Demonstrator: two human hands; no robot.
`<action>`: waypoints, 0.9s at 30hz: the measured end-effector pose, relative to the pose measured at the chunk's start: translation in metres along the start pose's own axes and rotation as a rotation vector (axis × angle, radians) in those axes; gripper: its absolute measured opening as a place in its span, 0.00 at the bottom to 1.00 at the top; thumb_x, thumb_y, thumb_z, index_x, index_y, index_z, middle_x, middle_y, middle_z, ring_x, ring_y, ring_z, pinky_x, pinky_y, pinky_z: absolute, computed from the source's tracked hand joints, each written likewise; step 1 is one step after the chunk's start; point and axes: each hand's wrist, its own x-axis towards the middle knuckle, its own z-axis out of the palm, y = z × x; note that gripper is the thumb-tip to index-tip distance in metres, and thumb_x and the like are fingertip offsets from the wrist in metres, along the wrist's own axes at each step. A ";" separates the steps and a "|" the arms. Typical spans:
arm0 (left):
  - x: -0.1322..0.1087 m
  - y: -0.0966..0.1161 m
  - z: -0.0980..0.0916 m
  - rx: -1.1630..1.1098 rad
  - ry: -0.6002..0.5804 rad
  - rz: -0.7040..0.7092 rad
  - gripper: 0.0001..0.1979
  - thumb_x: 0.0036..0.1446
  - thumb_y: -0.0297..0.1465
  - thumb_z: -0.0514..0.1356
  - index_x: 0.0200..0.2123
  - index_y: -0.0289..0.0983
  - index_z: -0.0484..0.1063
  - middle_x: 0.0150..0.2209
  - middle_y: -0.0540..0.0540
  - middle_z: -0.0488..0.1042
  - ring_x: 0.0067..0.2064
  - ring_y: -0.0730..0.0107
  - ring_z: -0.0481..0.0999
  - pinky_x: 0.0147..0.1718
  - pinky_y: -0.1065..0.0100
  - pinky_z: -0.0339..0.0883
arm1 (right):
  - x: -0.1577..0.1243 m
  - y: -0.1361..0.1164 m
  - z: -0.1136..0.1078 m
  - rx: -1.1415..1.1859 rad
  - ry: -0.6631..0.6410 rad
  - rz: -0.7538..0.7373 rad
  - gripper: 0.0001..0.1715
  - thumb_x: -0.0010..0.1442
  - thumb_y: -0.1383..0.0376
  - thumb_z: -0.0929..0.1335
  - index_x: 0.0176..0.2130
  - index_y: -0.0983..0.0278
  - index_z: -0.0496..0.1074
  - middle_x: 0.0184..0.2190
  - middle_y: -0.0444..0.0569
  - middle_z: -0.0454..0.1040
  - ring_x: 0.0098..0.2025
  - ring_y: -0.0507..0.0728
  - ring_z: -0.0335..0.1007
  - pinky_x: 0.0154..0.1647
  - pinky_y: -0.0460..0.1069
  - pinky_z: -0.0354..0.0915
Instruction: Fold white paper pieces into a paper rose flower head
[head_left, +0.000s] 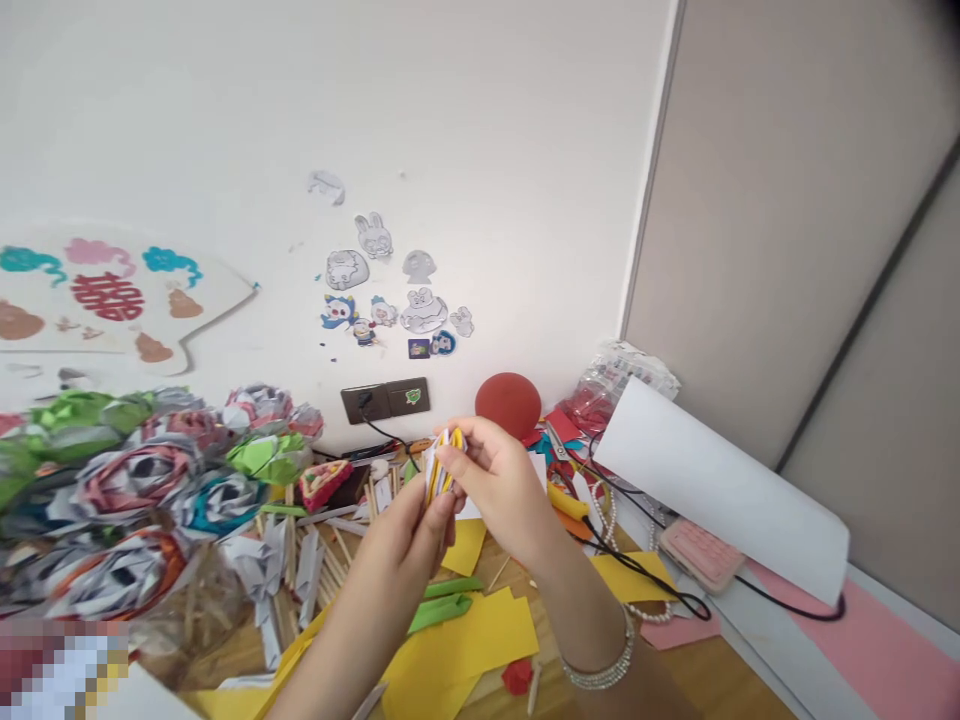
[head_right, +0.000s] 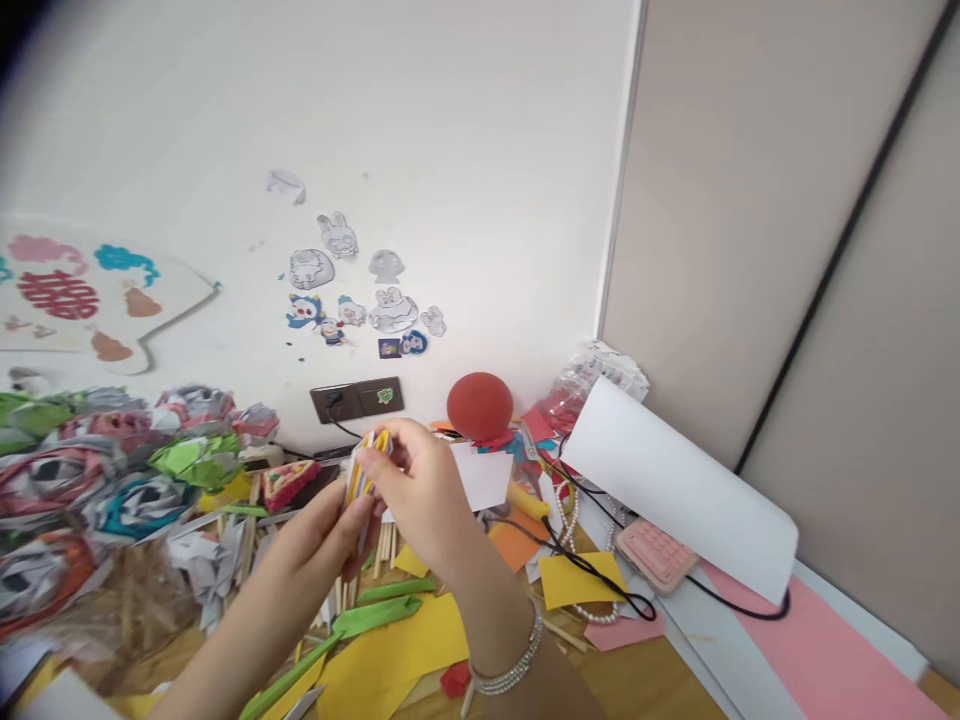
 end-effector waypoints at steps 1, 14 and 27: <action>0.000 0.000 -0.001 0.018 -0.002 -0.001 0.14 0.56 0.41 0.48 0.23 0.40 0.58 0.18 0.57 0.57 0.19 0.76 0.59 0.18 0.74 0.54 | 0.000 0.000 0.000 0.018 -0.021 0.017 0.11 0.56 0.63 0.65 0.41 0.62 0.68 0.27 0.41 0.66 0.26 0.49 0.63 0.24 0.43 0.63; 0.001 -0.002 -0.009 0.175 0.001 -0.033 0.14 0.53 0.41 0.50 0.20 0.40 0.60 0.16 0.56 0.61 0.19 0.72 0.61 0.20 0.73 0.54 | 0.000 -0.007 -0.001 0.017 0.059 0.003 0.09 0.54 0.65 0.66 0.38 0.63 0.68 0.27 0.41 0.67 0.19 0.46 0.60 0.22 0.43 0.61; 0.001 -0.010 0.016 0.094 0.051 0.051 0.11 0.58 0.36 0.46 0.26 0.41 0.58 0.22 0.53 0.61 0.25 0.69 0.61 0.25 0.71 0.53 | 0.003 0.002 -0.010 -0.099 0.054 0.041 0.11 0.55 0.61 0.65 0.38 0.64 0.66 0.25 0.41 0.65 0.21 0.48 0.60 0.21 0.44 0.62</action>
